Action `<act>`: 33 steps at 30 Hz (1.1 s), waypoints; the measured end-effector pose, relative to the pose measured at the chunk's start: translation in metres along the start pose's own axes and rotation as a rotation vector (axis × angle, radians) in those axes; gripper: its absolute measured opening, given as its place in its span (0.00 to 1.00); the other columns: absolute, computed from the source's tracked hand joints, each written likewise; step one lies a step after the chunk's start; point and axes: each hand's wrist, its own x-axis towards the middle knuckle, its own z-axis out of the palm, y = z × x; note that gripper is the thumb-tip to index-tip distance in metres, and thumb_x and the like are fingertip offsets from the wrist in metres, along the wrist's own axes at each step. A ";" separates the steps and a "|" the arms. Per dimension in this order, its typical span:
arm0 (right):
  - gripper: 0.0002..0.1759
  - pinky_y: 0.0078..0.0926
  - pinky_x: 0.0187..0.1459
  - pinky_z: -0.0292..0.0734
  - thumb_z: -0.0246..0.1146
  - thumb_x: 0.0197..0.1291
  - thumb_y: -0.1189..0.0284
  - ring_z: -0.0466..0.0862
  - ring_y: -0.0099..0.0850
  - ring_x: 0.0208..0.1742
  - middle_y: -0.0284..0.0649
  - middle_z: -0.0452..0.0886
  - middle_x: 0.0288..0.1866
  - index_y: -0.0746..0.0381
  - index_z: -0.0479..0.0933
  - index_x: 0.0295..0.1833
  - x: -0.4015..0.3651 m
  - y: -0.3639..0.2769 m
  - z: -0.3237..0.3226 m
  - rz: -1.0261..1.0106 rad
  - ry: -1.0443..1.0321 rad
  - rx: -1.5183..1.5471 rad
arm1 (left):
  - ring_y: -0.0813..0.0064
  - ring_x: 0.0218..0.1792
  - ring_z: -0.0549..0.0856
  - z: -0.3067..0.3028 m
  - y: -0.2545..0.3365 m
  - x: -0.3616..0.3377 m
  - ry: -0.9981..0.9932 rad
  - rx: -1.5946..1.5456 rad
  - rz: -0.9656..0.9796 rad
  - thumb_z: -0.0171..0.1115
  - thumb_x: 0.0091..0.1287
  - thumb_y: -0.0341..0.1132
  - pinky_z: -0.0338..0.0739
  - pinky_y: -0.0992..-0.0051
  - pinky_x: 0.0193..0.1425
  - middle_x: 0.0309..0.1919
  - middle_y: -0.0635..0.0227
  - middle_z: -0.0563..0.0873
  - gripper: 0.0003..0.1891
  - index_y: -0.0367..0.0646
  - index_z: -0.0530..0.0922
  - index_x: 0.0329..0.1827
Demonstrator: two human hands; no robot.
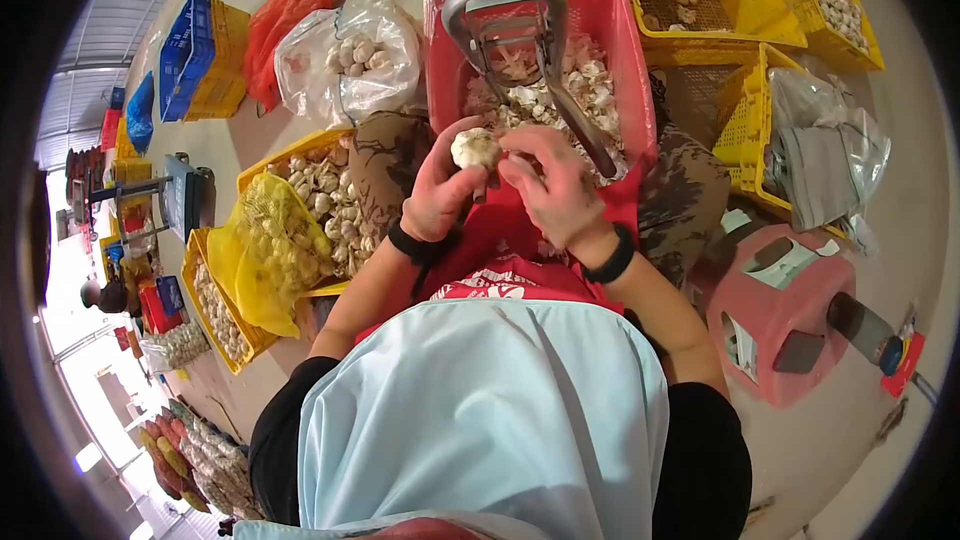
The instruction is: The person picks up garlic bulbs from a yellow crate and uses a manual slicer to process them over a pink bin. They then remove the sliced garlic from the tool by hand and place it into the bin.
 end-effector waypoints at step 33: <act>0.29 0.34 0.38 0.78 0.61 0.66 0.70 0.86 0.40 0.37 0.51 0.80 0.34 0.68 0.57 0.66 0.015 -0.025 -0.063 0.501 -0.265 -0.228 | 0.85 0.28 0.73 0.006 -0.003 0.070 -0.086 -0.124 -0.208 0.61 0.62 0.31 0.64 0.84 0.26 0.42 0.71 0.81 0.28 0.43 0.64 0.67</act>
